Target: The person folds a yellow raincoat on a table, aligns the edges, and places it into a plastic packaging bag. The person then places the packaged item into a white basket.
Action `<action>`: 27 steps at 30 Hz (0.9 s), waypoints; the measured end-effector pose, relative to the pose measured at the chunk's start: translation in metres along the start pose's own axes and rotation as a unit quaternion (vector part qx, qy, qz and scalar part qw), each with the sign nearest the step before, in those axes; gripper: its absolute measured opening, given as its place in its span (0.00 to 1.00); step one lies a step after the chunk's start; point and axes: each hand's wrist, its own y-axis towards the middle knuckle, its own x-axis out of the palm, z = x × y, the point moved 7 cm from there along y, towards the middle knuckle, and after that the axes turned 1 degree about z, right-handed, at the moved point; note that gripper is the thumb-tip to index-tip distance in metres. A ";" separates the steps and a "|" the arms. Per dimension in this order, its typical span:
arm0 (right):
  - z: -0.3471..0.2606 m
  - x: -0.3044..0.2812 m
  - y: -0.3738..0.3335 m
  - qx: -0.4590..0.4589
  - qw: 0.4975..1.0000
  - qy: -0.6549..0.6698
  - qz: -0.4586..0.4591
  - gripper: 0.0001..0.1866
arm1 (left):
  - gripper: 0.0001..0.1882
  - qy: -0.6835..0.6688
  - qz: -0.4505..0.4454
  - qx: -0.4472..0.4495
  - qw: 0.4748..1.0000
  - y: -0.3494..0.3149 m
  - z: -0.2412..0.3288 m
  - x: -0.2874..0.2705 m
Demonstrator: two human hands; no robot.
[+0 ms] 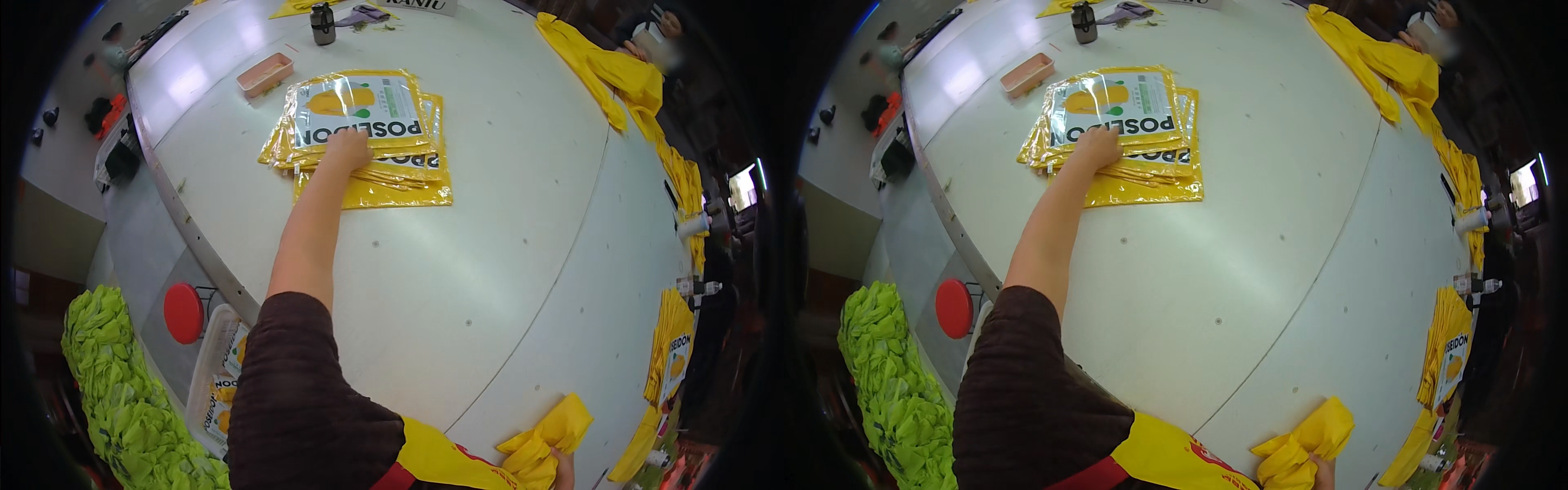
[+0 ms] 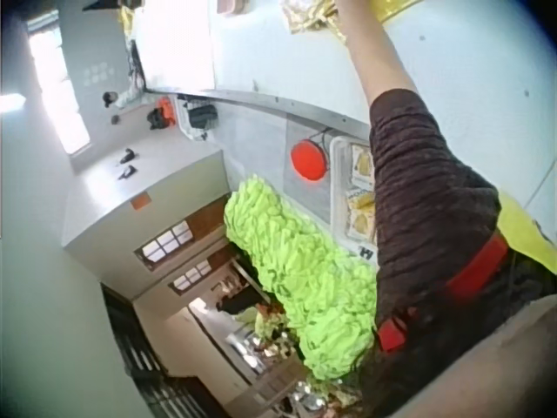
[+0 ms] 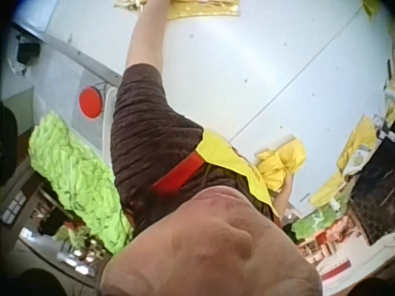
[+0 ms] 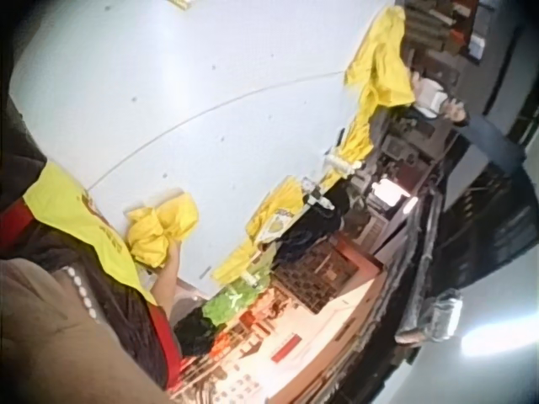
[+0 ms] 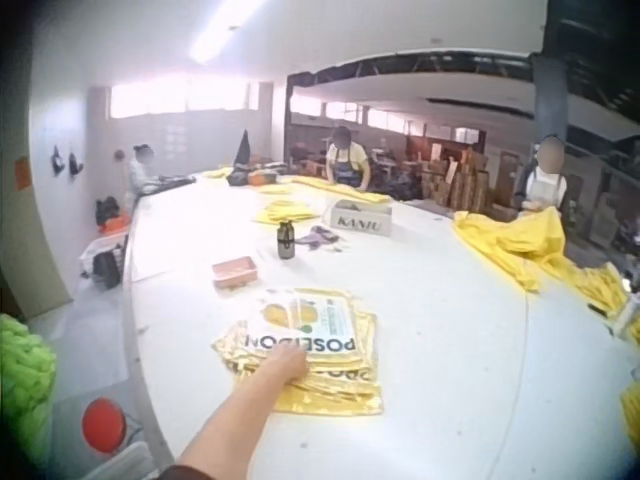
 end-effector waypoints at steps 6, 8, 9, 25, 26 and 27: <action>-0.003 0.004 -0.001 -0.014 1.000 0.018 -0.013 0.31 | 0.08 0.123 0.031 0.072 0.989 -0.020 0.023 0.019; -0.002 -0.002 -0.001 -0.023 0.999 0.018 -0.016 0.31 | 0.04 0.150 0.090 0.104 0.979 -0.032 0.035 0.019; -0.002 -0.006 0.000 -0.031 0.999 0.018 -0.016 0.31 | 0.04 0.139 0.112 0.107 0.978 -0.036 0.040 0.013; 0.006 -0.040 0.011 -0.082 0.987 0.005 -0.136 0.35 | 0.12 -0.837 0.109 -0.296 0.447 -0.411 0.223 0.028; 0.006 -0.049 0.017 -0.108 0.984 -0.030 -0.139 0.35 | 0.13 -0.837 0.081 -0.322 0.435 -0.433 0.242 0.048; 0.009 -0.060 0.020 -0.129 0.979 -0.066 -0.141 0.34 | 0.12 -0.829 0.023 -0.359 0.428 -0.455 0.258 0.052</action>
